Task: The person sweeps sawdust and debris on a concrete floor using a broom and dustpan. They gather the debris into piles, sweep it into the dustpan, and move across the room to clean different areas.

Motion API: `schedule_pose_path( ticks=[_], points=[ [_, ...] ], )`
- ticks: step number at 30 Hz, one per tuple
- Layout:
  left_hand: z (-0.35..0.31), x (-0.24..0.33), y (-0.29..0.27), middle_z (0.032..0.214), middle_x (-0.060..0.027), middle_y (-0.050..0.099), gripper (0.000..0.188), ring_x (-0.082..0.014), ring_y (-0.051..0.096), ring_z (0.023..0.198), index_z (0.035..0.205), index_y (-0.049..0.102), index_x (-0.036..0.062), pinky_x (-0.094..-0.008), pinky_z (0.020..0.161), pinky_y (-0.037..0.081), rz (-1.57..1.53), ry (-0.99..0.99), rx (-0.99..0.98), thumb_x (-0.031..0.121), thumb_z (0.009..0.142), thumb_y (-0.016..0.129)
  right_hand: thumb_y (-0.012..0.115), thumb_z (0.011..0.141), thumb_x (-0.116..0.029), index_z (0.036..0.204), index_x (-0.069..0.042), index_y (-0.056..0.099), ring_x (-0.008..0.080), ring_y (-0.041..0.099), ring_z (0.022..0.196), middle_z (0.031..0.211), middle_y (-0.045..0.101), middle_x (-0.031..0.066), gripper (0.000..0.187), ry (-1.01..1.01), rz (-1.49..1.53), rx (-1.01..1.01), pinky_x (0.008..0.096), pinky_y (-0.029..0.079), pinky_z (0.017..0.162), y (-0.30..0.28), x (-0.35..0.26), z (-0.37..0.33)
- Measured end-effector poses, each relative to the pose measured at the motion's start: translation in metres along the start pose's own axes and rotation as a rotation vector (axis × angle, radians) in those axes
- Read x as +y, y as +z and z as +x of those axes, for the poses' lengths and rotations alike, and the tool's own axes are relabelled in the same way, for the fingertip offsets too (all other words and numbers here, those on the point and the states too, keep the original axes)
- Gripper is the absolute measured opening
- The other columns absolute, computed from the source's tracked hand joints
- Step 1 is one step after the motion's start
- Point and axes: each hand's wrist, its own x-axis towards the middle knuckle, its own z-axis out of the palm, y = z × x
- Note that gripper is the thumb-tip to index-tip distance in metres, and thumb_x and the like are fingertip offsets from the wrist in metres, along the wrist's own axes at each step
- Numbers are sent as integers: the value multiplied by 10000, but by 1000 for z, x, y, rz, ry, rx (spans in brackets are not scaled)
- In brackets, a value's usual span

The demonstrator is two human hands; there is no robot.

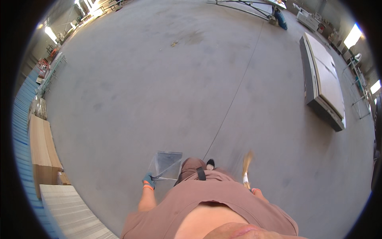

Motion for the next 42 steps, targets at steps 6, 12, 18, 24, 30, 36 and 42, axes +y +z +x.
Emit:
schedule_pose_path(
  ticks=[6,12,18,24,30,36,42],
  points=[
    [51,116,172,1023,13,593,280,-196,515,989,1011,614,194,-460,863,417,-114,38,107,373,817,705,756,795,-317,952,-110,595,206,479,476,649,571,70,305,-75,-26,145,404,402,462,-77,-296,-56],
    [128,272,336,975,0,659,222,-192,569,917,985,678,178,-429,815,443,-85,100,50,324,818,664,757,792,-352,915,-85,626,215,506,526,660,599,82,321,-215,251,192,410,413,503,-86,-511,-97],
    [213,408,492,900,23,648,181,-173,561,841,928,682,194,-424,790,484,0,70,-179,325,835,600,740,802,-374,812,-83,650,235,529,512,662,632,86,305,-191,-152,120,405,451,541,-81,-652,-111],
    [245,546,676,867,30,628,173,-170,558,875,924,681,175,-428,780,460,1,79,-31,280,795,729,745,797,-359,797,-92,635,246,530,510,652,625,93,288,-218,-251,106,416,448,535,-101,-871,-136],
    [238,631,818,734,-21,618,85,-187,543,612,793,673,134,-384,565,465,-263,134,128,196,779,730,749,792,-343,783,-100,621,257,530,508,641,618,99,275,-216,-349,91,426,445,530,-180,-1107,-153],
    [246,738,967,807,-21,621,102,-195,557,694,829,667,152,-434,623,469,-291,2,308,217,774,723,754,787,-327,769,-109,607,268,531,507,631,612,106,264,-165,-354,36,436,441,525,-270,-1341,-149],
    [318,862,1123,939,-21,614,157,-210,544,911,881,659,161,-477,829,462,-277,-16,212,240,777,746,739,800,-287,844,-90,597,251,511,497,625,585,106,247,-224,105,177,430,413,459,-309,-1619,-200]
  ],
)
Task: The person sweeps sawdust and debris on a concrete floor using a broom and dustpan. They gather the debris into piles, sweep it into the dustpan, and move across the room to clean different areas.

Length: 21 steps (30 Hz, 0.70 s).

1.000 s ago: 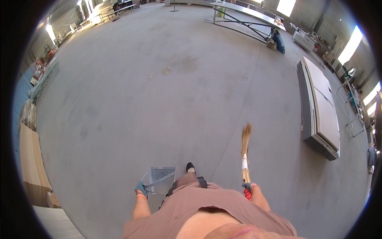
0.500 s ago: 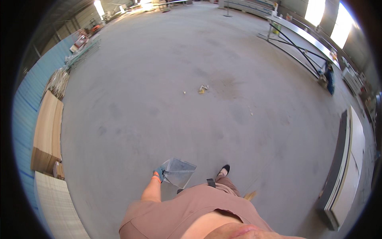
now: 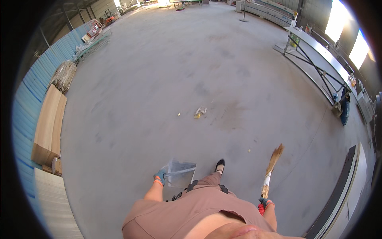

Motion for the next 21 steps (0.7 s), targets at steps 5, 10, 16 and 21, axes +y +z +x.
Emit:
schedule_pose_path(
  ticks=[5,10,16,21],
  points=[
    [26,71,176,771,-2,590,102,-187,528,707,834,656,184,-442,695,482,64,11,-96,242,781,722,734,803,-257,924,-54,590,251,536,526,672,597,133,277,-72,-94,20,422,433,457,4,-127,-15],
    [30,164,387,713,11,562,88,-173,507,656,812,646,192,-416,642,468,167,15,-14,239,776,712,733,798,-293,895,-71,601,251,535,525,670,605,122,276,-62,-255,-9,423,436,480,15,-271,-45],
    [57,257,564,733,-3,560,96,-169,516,693,832,665,185,-384,628,456,163,112,-187,252,780,709,732,792,-335,860,-92,614,252,534,524,667,614,110,279,-57,-394,-78,424,440,509,29,-477,-11],
    [51,307,722,740,1,565,98,-170,515,687,830,677,181,-377,623,461,67,4,-5,243,780,734,731,787,-370,831,-109,624,252,533,523,665,621,99,286,-12,-525,-110,424,443,533,-9,-655,18]
  ],
)
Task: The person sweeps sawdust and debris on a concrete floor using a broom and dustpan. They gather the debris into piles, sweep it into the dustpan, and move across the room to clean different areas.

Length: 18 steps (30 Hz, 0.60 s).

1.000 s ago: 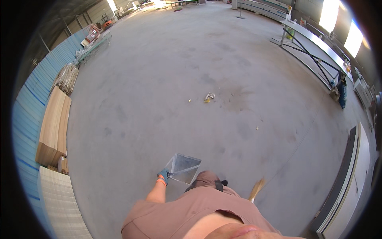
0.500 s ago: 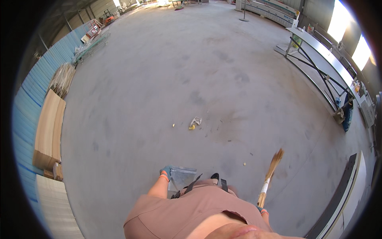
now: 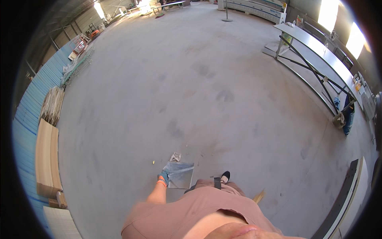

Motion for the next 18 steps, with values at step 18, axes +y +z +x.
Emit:
schedule_pose_path(
  ticks=[18],
  points=[
    [70,296,536,774,-72,620,256,-229,558,650,815,635,77,-427,604,493,126,98,-30,307,754,730,719,814,-349,981,-69,660,252,604,588,762,680,137,332,-3,192,154,423,496,579,-352,-629,20]
  ],
)
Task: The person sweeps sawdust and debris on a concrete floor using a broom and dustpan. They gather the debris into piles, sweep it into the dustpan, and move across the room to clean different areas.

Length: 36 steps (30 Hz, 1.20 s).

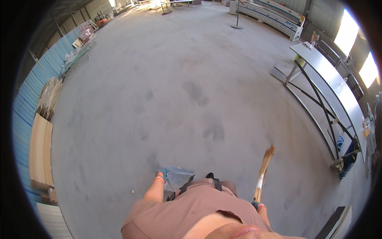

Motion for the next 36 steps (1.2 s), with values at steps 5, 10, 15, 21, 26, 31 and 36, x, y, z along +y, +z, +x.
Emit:
schedule_pose_path(
  ticks=[5,10,15,21,26,31,36],
  points=[
    [4,169,179,747,-69,621,227,-208,577,653,845,655,70,-411,594,509,-22,29,19,255,756,753,718,816,-345,973,-77,653,256,582,564,740,669,134,317,-84,-93,-45,429,481,557,-43,-182,5],
    [26,258,279,795,-56,636,171,-181,574,713,877,673,84,-376,570,489,-89,30,-25,232,804,716,717,818,-340,966,-85,646,260,561,540,719,658,131,303,-125,-192,-99,435,466,535,-84,-350,39],
    [21,314,409,769,-14,576,74,-190,523,710,824,653,156,-411,660,469,-280,-55,16,198,796,707,716,820,-335,959,-93,640,264,539,516,697,647,127,289,-116,-280,-109,441,451,513,-170,-520,69],
    [41,416,530,858,-2,583,146,-181,525,808,911,652,202,-449,749,456,-320,-9,30,222,784,721,715,823,-329,951,-103,631,268,513,488,671,634,123,273,-23,-384,-139,449,433,487,-258,-717,108],
    [87,521,701,888,-8,584,184,-178,520,845,951,668,193,-430,789,448,-307,-98,60,260,786,714,727,815,-303,953,-97,635,273,500,457,657,634,128,264,39,36,-45,449,428,472,-324,-908,166],
    [180,612,820,916,-43,617,234,-200,555,832,987,675,142,-386,784,471,140,44,-162,261,789,712,765,789,-290,978,-58,645,258,568,503,667,638,126,322,-156,-58,61,442,469,504,-352,-1093,145],
    [228,743,970,884,-48,608,244,-199,548,813,974,675,116,-389,765,475,393,34,-106,310,828,699,778,774,-303,985,-47,674,263,602,546,709,660,126,348,-42,-59,34,451,488,536,-387,-1201,135]
  ],
)
